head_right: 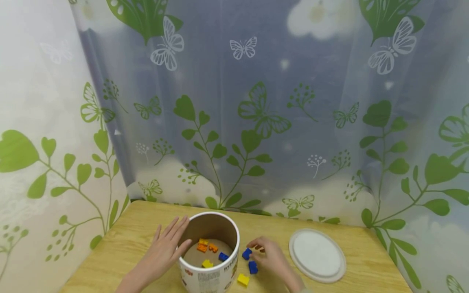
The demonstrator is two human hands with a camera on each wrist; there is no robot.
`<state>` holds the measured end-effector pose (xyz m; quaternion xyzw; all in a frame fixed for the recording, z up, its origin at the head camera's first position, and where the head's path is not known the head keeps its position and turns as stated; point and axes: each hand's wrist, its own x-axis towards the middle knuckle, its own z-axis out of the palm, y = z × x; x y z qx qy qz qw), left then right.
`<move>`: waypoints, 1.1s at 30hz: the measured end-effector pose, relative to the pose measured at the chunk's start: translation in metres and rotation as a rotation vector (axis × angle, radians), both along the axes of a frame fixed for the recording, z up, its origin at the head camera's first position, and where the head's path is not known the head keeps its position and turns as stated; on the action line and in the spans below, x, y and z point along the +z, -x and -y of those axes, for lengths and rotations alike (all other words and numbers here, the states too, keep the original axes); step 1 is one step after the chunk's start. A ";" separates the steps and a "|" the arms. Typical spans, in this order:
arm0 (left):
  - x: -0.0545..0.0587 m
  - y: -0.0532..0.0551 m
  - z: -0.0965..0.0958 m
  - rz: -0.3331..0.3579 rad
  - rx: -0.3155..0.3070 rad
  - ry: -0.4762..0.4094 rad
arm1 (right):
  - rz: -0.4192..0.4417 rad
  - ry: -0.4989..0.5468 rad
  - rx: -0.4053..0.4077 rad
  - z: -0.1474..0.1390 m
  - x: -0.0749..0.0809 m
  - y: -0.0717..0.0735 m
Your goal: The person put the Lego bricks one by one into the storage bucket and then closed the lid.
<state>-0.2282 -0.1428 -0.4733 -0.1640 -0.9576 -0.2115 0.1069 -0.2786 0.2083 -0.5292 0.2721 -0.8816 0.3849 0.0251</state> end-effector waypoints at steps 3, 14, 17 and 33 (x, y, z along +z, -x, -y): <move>0.000 0.001 0.000 0.001 0.001 0.003 | 0.049 -0.042 0.044 -0.003 -0.005 -0.002; -0.001 0.000 0.001 0.004 0.000 -0.004 | 0.099 -0.116 0.117 -0.008 -0.013 -0.008; -0.001 0.000 0.000 -0.002 0.001 -0.005 | 0.098 -0.111 0.136 -0.008 -0.012 -0.009; -0.002 0.001 0.000 -0.001 0.002 -0.006 | 0.128 -0.136 0.133 -0.003 -0.010 -0.015</move>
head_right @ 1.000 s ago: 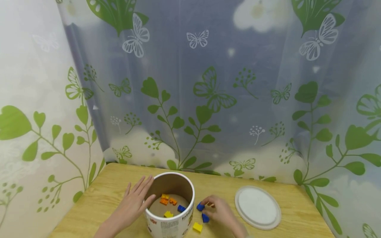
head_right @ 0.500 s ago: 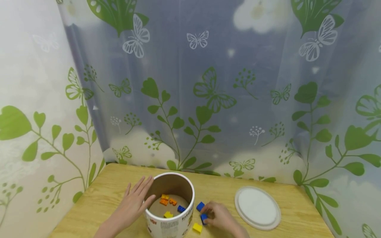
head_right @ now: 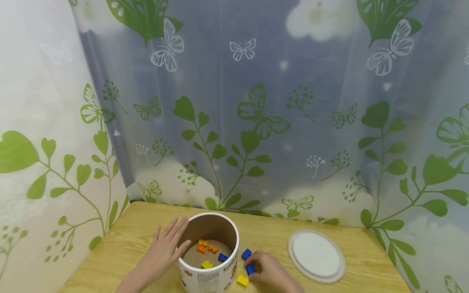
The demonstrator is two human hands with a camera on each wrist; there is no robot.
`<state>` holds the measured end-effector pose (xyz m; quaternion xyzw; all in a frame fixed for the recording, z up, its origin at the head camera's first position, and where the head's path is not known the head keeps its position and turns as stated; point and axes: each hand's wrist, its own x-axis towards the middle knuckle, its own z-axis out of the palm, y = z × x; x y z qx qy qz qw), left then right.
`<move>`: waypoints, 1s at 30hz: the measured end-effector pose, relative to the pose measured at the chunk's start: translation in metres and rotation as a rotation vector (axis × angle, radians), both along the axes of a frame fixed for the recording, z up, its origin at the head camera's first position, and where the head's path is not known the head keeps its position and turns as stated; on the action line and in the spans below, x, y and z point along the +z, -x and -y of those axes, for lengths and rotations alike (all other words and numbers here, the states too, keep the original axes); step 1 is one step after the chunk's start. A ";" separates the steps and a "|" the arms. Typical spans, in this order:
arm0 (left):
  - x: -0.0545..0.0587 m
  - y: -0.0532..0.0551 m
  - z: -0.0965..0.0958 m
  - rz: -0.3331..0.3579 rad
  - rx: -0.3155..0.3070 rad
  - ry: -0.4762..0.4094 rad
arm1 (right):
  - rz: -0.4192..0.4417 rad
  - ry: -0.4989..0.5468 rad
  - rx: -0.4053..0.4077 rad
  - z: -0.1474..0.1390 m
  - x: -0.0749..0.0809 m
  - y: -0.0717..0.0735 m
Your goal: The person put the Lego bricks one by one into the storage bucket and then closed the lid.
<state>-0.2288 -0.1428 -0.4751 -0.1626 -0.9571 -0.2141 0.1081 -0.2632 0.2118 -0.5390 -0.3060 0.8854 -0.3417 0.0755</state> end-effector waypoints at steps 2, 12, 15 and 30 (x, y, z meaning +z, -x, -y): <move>0.000 -0.001 0.000 0.002 -0.001 0.001 | 0.009 0.023 -0.019 0.001 0.003 0.000; 0.002 -0.002 0.000 0.015 -0.009 -0.017 | -0.120 0.186 -0.076 0.002 0.028 0.003; 0.002 -0.002 0.000 0.018 -0.008 -0.016 | -0.149 0.200 -0.121 0.002 0.037 0.001; 0.002 -0.001 0.000 -0.001 -0.003 -0.012 | -0.289 0.218 -0.267 0.006 0.059 0.005</move>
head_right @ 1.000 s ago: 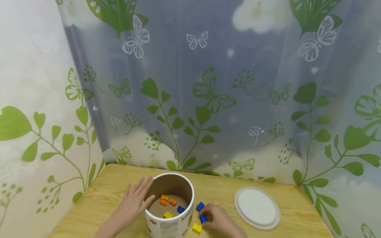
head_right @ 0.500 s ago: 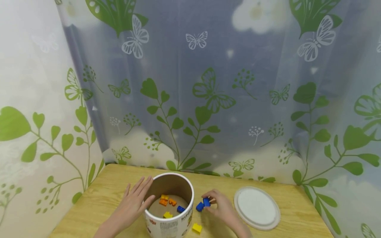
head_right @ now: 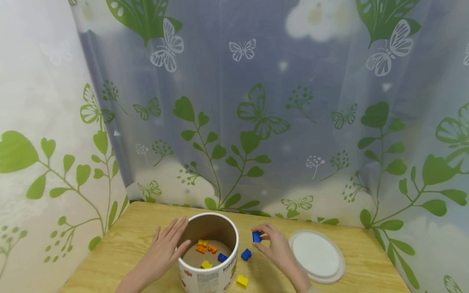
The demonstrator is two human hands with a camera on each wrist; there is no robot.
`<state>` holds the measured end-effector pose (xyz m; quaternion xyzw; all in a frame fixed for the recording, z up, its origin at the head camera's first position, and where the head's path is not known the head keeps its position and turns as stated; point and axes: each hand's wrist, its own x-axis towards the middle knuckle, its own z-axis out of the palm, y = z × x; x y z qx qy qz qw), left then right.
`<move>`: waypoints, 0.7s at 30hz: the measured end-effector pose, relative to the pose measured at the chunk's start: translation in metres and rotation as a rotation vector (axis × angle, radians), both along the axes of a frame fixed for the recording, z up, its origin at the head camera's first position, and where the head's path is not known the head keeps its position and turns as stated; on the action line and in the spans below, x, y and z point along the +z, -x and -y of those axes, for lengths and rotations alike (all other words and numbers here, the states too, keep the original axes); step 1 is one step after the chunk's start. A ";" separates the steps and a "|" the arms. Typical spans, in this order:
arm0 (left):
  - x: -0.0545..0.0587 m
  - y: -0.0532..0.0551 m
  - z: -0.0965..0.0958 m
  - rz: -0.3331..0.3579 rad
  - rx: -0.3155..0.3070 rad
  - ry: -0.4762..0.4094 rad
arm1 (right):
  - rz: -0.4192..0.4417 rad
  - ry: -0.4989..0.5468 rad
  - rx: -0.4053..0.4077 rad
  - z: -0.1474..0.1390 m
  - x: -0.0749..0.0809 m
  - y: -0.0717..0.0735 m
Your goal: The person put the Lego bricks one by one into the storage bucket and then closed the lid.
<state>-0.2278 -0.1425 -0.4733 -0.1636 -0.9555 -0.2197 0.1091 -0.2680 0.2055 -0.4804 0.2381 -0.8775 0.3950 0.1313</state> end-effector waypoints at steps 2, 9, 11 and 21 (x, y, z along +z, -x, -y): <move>0.000 0.000 0.000 -0.002 0.000 0.001 | -0.018 -0.005 -0.008 0.002 0.003 0.001; -0.001 0.000 0.001 -0.002 0.005 0.008 | -0.079 0.029 -0.014 0.018 0.020 0.007; -0.001 0.001 0.001 -0.005 0.005 0.009 | -0.113 0.046 -0.008 0.026 0.025 0.008; -0.001 0.000 0.001 -0.006 0.004 0.018 | -0.130 0.043 0.082 0.066 0.045 0.012</move>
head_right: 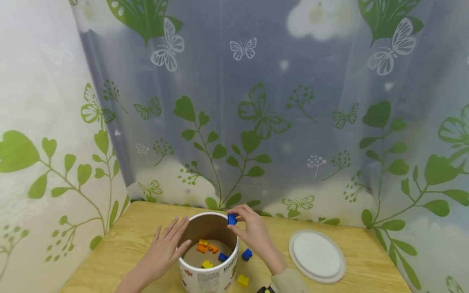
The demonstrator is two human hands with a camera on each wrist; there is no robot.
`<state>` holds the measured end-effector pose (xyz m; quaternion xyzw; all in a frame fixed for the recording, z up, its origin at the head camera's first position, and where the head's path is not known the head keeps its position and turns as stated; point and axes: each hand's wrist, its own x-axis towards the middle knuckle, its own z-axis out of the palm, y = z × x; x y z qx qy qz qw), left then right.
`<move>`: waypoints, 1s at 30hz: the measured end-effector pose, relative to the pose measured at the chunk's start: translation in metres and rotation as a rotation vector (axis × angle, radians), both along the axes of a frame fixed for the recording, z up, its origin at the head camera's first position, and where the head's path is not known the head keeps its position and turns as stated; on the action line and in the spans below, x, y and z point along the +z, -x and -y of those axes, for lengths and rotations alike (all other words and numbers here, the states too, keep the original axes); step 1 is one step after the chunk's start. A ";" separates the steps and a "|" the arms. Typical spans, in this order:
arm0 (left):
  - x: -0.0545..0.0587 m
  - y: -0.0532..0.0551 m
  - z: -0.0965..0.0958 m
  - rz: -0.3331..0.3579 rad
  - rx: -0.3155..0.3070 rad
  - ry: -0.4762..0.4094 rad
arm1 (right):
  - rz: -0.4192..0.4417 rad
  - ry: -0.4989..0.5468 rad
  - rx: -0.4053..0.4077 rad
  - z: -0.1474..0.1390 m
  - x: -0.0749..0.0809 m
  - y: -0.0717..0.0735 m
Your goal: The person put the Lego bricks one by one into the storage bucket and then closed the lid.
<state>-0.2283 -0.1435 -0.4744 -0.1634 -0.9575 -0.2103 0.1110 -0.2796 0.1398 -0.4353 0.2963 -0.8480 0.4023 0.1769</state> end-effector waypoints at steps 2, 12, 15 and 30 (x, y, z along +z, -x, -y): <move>0.000 0.000 0.000 0.004 0.000 0.000 | 0.009 0.005 0.031 0.007 0.000 0.001; 0.001 0.001 0.000 0.049 -0.004 -0.018 | 0.015 -0.072 0.145 0.033 -0.008 0.002; 0.001 0.001 0.000 0.048 -0.003 -0.020 | 0.024 -0.113 0.162 0.037 -0.012 0.001; 0.002 0.000 -0.001 0.041 -0.001 -0.027 | 0.038 -0.195 0.161 0.044 -0.021 -0.002</move>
